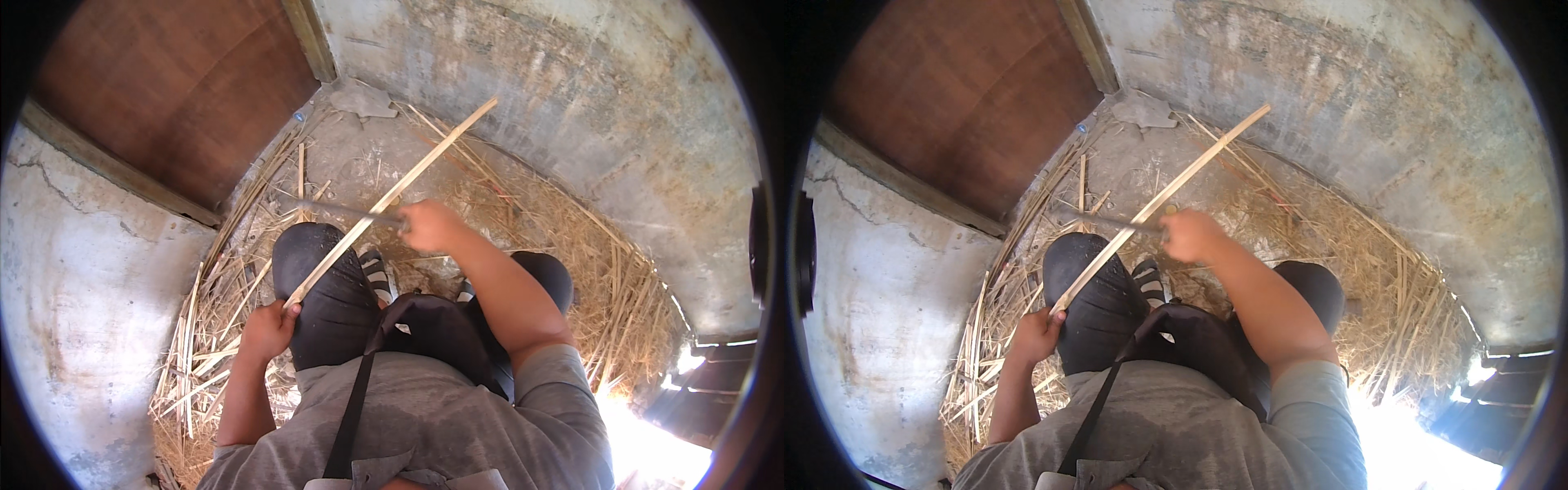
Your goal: The person sits on a straw-covered floor and uses a knife to split long bamboo strips into thinner pieces. They hold the bamboo with one hand and use the knife to shave and split the material, occasionally adjusting the position of the strips.
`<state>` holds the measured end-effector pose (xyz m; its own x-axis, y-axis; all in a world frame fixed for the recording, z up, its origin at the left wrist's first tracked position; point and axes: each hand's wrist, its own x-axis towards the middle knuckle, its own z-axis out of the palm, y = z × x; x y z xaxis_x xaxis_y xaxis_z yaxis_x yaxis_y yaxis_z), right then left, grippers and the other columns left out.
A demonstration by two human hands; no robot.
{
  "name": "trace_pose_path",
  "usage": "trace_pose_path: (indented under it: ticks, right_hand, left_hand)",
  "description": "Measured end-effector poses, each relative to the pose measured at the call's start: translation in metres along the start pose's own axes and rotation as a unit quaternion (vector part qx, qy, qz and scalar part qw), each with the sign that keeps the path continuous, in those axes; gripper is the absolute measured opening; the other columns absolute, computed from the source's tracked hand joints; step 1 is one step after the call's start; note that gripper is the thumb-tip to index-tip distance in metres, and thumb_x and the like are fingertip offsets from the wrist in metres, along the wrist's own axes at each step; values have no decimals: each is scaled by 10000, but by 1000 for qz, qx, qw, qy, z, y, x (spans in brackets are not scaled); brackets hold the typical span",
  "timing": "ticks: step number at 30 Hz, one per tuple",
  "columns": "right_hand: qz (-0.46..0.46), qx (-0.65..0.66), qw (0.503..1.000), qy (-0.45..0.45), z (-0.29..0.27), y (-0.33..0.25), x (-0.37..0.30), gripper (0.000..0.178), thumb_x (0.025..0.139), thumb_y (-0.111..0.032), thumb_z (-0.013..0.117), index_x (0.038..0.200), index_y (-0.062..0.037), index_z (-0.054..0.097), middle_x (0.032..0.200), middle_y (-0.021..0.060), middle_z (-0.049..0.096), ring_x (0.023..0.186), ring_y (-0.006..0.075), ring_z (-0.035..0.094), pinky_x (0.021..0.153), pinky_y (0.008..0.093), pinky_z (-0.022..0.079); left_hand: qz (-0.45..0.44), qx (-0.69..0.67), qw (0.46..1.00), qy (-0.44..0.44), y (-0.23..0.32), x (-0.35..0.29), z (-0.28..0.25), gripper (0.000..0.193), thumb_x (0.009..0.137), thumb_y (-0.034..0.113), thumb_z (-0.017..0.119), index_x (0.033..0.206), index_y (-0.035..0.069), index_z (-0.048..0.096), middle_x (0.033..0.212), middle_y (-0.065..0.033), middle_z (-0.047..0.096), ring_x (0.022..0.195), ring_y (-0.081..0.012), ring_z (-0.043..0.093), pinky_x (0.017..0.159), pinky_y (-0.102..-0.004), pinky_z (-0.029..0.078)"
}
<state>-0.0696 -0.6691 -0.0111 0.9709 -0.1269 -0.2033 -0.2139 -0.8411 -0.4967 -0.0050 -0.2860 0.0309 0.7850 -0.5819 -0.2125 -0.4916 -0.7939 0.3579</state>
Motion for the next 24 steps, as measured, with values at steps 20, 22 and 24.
trace_pose_path:
  ticks: [20, 22, 24]
  right_hand:
    - [-21, 15, 999, 23, 1, 17, 5, 412, 823, -322, 732, 1156, -82, 700, 1090, 203, 715, 1058, 421, 663, 925, 490, 533]
    - [-30, -3, 999, -37, 1, -9, 0, 375, 817, -328, 739, 1116, -103, 706, 1045, 193, 722, 1029, 421, 669, 897, 494, 541]
    - [-44, -5, 999, -27, -2, -14, -3, 356, 816, -330, 740, 1092, -107, 704, 1020, 189, 723, 1009, 420, 674, 880, 496, 547]
  left_hand:
    - [-1, 1, 1000, -7, 2, 1, -1, 510, 1024, 466, 554, 846, -7, 620, 747, -280, 647, 762, -508, 638, 682, -547, 494]
    - [4, 1, 1000, 1, -2, 0, 2, 500, 1023, 455, 562, 839, -6, 616, 740, -278, 644, 752, -509, 634, 674, -547, 492]
    - [12, 1, 1000, 9, -3, -1, 2, 491, 1022, 444, 569, 831, -7, 611, 733, -276, 641, 743, -510, 632, 666, -547, 491]
